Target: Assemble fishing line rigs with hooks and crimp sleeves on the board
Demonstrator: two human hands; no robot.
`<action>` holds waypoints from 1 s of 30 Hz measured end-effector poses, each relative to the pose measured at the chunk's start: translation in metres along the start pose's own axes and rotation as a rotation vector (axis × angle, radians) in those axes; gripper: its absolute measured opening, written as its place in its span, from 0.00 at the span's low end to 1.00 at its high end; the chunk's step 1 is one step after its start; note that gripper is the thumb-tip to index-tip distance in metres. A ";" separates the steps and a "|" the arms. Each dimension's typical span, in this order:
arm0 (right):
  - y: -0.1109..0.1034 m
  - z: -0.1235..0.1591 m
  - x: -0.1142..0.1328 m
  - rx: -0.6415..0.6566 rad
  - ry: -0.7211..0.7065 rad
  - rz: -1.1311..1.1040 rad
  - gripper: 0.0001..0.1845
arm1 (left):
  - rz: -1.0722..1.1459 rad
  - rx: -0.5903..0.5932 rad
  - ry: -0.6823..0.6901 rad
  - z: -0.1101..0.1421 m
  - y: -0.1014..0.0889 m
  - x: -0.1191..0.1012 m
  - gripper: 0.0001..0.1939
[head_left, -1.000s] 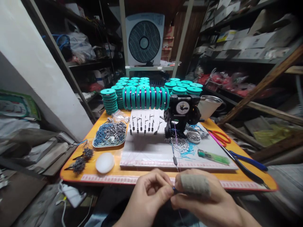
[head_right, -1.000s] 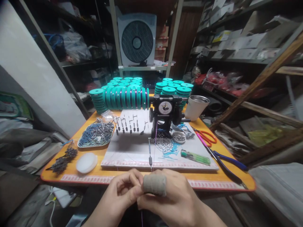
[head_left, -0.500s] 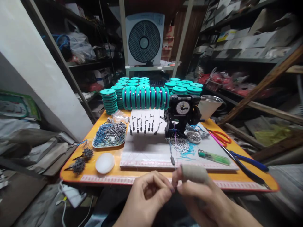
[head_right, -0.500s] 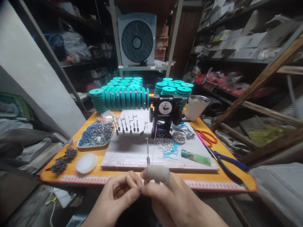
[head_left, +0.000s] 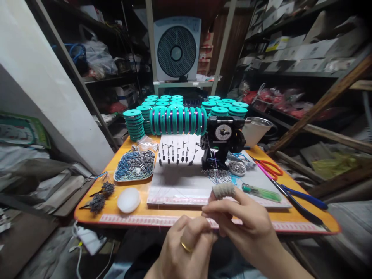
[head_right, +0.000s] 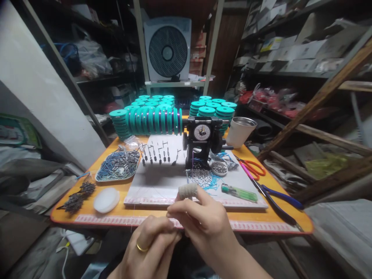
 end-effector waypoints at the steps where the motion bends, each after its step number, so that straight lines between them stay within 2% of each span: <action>1: 0.000 -0.001 -0.001 0.006 -0.001 0.025 0.09 | 0.002 0.029 0.037 0.000 0.001 -0.001 0.11; 2: 0.000 -0.001 -0.002 0.012 -0.002 0.047 0.09 | 0.051 0.060 0.016 0.000 0.002 -0.002 0.10; 3: -0.001 0.001 -0.003 0.016 -0.007 0.066 0.08 | 0.144 0.087 -0.078 0.000 0.002 0.000 0.09; 4: -0.002 0.003 -0.004 0.024 -0.014 0.077 0.09 | 0.279 0.110 -0.237 0.001 0.003 0.003 0.08; 7: -0.006 0.011 0.001 0.138 -0.108 0.065 0.15 | 0.873 0.200 -0.886 0.010 0.010 0.009 0.09; 9: -0.006 0.016 0.003 0.277 -0.050 0.042 0.12 | 1.275 0.266 -1.160 0.013 0.015 0.005 0.15; 11: -0.005 0.018 0.001 0.361 0.116 0.026 0.06 | 1.512 0.273 -1.277 0.011 0.017 0.002 0.19; 12: -0.004 0.020 0.000 0.372 0.195 0.007 0.06 | 1.563 0.258 -1.300 0.010 0.018 0.002 0.19; 14: -0.001 0.022 -0.001 0.367 0.249 -0.070 0.06 | 1.569 0.242 -1.303 0.009 0.019 0.002 0.20; 16: 0.001 0.022 0.001 0.300 0.228 -0.145 0.04 | 1.406 0.247 -1.223 0.010 0.019 0.004 0.19; 18: 0.001 0.017 0.004 0.195 0.157 -0.148 0.06 | 1.019 0.198 -0.994 0.009 0.014 0.009 0.13; 20: 0.000 0.010 0.006 0.083 0.082 -0.079 0.08 | 0.552 0.096 -0.645 0.005 0.006 0.008 0.06; 22: 0.000 0.002 0.006 0.034 0.044 0.005 0.09 | 0.196 0.014 -0.300 0.003 0.000 0.003 0.08; 24: 0.000 -0.002 0.003 0.032 0.046 0.073 0.10 | 0.034 0.016 -0.059 0.002 -0.001 -0.003 0.10; 25: 0.000 -0.001 0.001 0.049 0.054 0.088 0.10 | 0.028 0.032 -0.012 0.002 0.000 -0.004 0.10; 26: 0.000 0.000 -0.001 0.063 0.063 0.093 0.09 | 0.075 0.053 -0.030 0.002 0.000 -0.003 0.10; 27: -0.002 0.003 -0.002 0.065 0.063 0.090 0.09 | 0.170 0.078 -0.124 0.001 0.001 -0.001 0.09; 28: -0.003 0.006 -0.002 0.068 0.040 0.080 0.10 | 0.311 0.110 -0.289 0.002 0.002 0.003 0.08; 30: -0.006 0.012 0.001 0.113 -0.015 0.050 0.14 | 0.683 0.185 -0.710 0.006 0.006 0.010 0.07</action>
Point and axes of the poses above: each hand's wrist, its own z-axis away from the middle knuckle, its own y-axis out of the palm, x = y × z, the point moved 3 cm from there along -z, towards the middle knuckle, and after that the axes turned 12 degrees about -z, right-handed, at the moved point
